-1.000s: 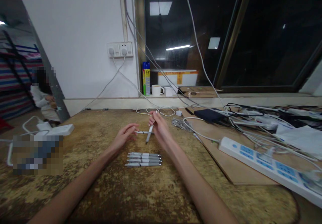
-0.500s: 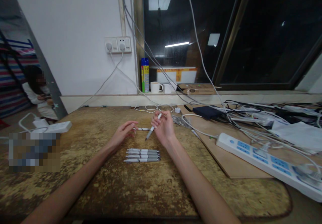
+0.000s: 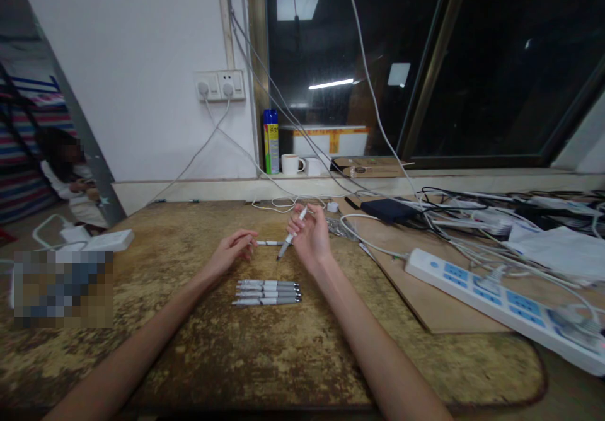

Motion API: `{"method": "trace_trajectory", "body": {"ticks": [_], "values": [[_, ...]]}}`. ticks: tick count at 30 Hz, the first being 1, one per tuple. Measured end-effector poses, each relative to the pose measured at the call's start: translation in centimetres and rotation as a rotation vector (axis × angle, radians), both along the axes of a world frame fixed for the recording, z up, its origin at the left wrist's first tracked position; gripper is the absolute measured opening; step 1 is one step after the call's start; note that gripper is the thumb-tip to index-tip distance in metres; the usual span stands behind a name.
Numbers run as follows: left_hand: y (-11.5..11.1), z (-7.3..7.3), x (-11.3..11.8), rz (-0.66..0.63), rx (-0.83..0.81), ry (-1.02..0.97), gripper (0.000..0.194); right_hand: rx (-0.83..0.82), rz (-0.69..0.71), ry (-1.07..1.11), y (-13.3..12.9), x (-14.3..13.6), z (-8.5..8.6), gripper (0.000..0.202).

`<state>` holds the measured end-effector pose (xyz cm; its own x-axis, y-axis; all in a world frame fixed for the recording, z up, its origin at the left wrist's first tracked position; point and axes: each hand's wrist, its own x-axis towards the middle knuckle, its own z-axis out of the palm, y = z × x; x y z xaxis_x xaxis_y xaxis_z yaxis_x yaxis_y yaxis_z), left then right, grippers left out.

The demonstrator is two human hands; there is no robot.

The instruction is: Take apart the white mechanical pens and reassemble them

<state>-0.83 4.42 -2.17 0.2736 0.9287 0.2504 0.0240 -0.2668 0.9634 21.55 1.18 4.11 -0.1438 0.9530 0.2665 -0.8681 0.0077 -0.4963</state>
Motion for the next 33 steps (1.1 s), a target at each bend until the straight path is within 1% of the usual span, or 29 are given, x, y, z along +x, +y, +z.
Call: {"method": "trace_trajectory", "body": {"ticks": [4, 11, 15, 20, 26, 28, 29, 31, 33], "values": [[0.0, -0.1, 0.0, -0.001, -0.006, 0.013, 0.043, 0.014, -0.02, -0.019, -0.1, 0.1, 0.1, 0.011], [0.1, -0.2, -0.1, -0.006, -0.005, 0.016, 0.042, 0.037, -0.024, -0.036, -0.2, 0.2, 0.2, 0.011], [0.1, -0.3, -0.1, -0.01, -0.001, 0.019, 0.042, 0.067, -0.06, -0.087, -0.5, 0.3, 0.3, 0.014], [0.2, -0.3, -0.1, -0.012, 0.004, 0.017, 0.042, 0.051, -0.08, -0.134, -0.9, 0.1, 0.7, 0.019], [-0.2, 0.2, 0.2, -0.005, -0.001, 0.008, 0.044, 0.076, -0.096, -0.174, -0.3, -0.7, 0.5, 0.006], [-0.3, 0.4, 0.2, -0.006, 0.004, 0.008, 0.044, 0.102, -0.128, -0.262, -0.1, -1.0, 0.2, 0.002], [-0.4, 0.5, 0.2, -0.006, 0.005, 0.006, 0.043, 0.113, -0.151, -0.337, 0.0, -1.2, 0.0, 0.005], [-0.6, 0.7, 0.1, -0.008, 0.011, -0.001, 0.043, 0.143, -0.207, -0.548, 0.1, -1.4, -0.5, 0.015], [-0.8, 1.0, 0.2, -0.017, 0.026, -0.016, 0.043, 0.214, -0.259, -0.774, 0.1, -1.6, -1.1, 0.022]]}}
